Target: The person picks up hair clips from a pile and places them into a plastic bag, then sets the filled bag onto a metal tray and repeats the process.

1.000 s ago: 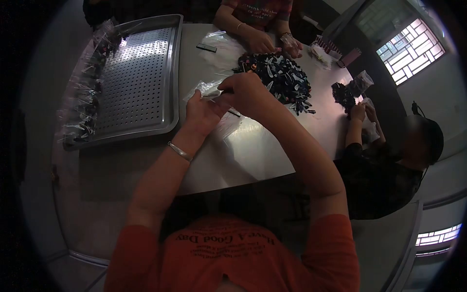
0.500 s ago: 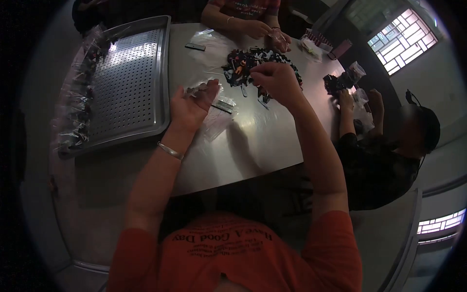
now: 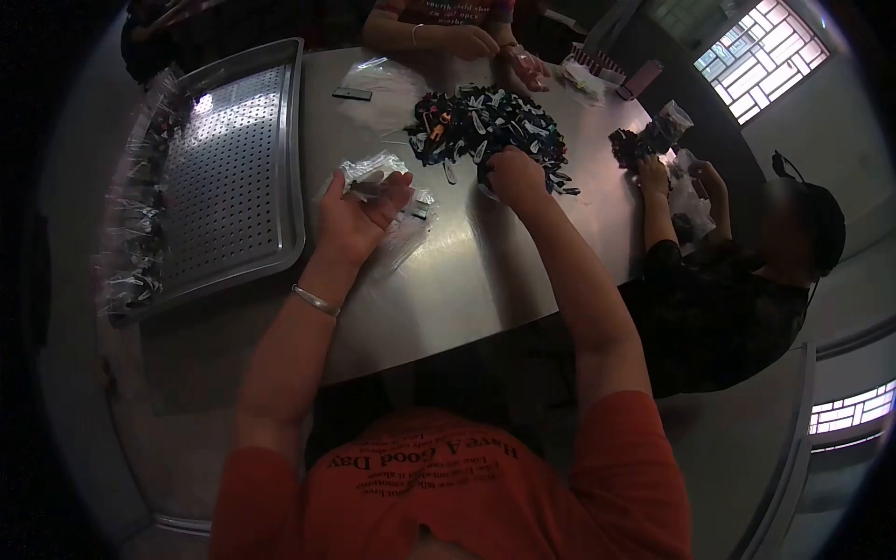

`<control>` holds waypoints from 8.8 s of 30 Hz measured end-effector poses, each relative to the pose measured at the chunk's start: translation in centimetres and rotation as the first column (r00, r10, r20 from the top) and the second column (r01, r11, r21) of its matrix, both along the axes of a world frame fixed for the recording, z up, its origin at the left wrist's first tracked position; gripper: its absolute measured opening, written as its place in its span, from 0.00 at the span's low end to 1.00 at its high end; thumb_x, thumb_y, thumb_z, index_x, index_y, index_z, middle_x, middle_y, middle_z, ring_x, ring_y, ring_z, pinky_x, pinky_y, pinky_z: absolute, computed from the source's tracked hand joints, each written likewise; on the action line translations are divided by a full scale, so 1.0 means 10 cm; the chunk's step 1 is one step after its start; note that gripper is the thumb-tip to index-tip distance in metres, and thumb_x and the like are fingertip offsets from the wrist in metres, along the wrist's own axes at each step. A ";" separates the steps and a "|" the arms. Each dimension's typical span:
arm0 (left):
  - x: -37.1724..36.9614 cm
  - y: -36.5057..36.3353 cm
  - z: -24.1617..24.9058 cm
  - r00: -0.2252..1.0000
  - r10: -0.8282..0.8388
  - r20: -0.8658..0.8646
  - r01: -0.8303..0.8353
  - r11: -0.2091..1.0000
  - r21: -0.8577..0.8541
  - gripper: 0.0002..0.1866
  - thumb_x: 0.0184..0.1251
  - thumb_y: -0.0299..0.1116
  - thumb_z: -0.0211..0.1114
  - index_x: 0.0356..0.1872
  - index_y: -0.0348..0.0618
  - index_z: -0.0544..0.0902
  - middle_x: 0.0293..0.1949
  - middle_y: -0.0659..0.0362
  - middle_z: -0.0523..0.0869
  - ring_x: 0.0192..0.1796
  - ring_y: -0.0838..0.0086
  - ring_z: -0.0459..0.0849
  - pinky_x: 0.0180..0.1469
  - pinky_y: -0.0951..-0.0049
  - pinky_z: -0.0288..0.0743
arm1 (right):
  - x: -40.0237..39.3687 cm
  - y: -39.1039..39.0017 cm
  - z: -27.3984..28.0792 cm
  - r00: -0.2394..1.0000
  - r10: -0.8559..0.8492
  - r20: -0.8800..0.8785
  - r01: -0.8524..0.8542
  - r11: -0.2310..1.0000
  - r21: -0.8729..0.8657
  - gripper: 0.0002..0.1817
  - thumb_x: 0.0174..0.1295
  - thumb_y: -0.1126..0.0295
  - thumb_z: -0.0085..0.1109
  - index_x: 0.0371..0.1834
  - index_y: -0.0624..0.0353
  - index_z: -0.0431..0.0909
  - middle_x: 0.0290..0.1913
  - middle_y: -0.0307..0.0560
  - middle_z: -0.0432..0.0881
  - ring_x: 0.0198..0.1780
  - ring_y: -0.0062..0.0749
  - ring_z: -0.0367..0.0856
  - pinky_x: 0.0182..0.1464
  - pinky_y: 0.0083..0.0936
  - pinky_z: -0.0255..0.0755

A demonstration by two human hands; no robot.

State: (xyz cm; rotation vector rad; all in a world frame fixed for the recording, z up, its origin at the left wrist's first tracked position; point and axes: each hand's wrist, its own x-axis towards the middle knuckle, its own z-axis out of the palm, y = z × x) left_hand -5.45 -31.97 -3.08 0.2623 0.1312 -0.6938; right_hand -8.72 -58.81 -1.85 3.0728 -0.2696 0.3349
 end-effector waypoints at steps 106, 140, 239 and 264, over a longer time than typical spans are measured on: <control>0.14 2.70 0.51 0.344 -0.900 0.269 -0.796 -0.431 -0.425 0.20 0.56 0.35 0.67 0.48 0.38 0.75 0.50 0.49 0.80 0.61 0.56 0.73 0.65 0.55 0.63 | -0.60 0.72 -0.05 0.953 0.184 0.241 -0.301 0.470 0.830 0.10 0.58 0.72 0.61 0.42 0.63 0.82 0.35 0.46 0.85 0.33 0.23 0.80 0.38 0.21 0.74; 0.17 0.10 0.38 0.782 -0.313 0.538 -0.310 0.554 0.773 0.14 0.62 0.34 0.66 0.39 0.31 0.80 0.33 0.52 0.86 0.35 0.70 0.86 0.42 0.74 0.81 | 0.19 0.93 0.01 0.931 0.060 0.361 -0.346 -0.181 0.921 0.09 0.61 0.68 0.63 0.38 0.62 0.83 0.30 0.36 0.82 0.31 0.16 0.75 0.36 0.15 0.69; 0.00 -0.11 -0.05 0.942 0.009 0.334 -0.086 0.972 0.217 0.17 0.74 0.47 0.49 0.50 0.46 0.74 0.44 0.60 0.81 0.48 0.73 0.79 0.52 0.70 0.73 | 0.15 1.28 0.03 0.502 0.438 0.746 -0.637 0.770 -0.023 0.12 0.39 0.70 0.67 0.28 0.57 0.77 0.41 0.45 0.79 0.44 0.39 0.78 0.46 0.35 0.69; 0.18 -0.03 -0.18 0.990 0.102 0.096 -0.117 0.979 0.168 0.18 0.67 0.47 0.60 0.41 0.40 0.77 0.36 0.53 0.81 0.44 0.61 0.81 0.56 0.54 0.75 | 0.57 0.44 -0.30 0.836 0.088 0.541 -0.236 0.948 0.211 0.30 0.53 0.53 0.65 0.58 0.54 0.75 0.64 0.54 0.69 0.63 0.53 0.68 0.64 0.44 0.62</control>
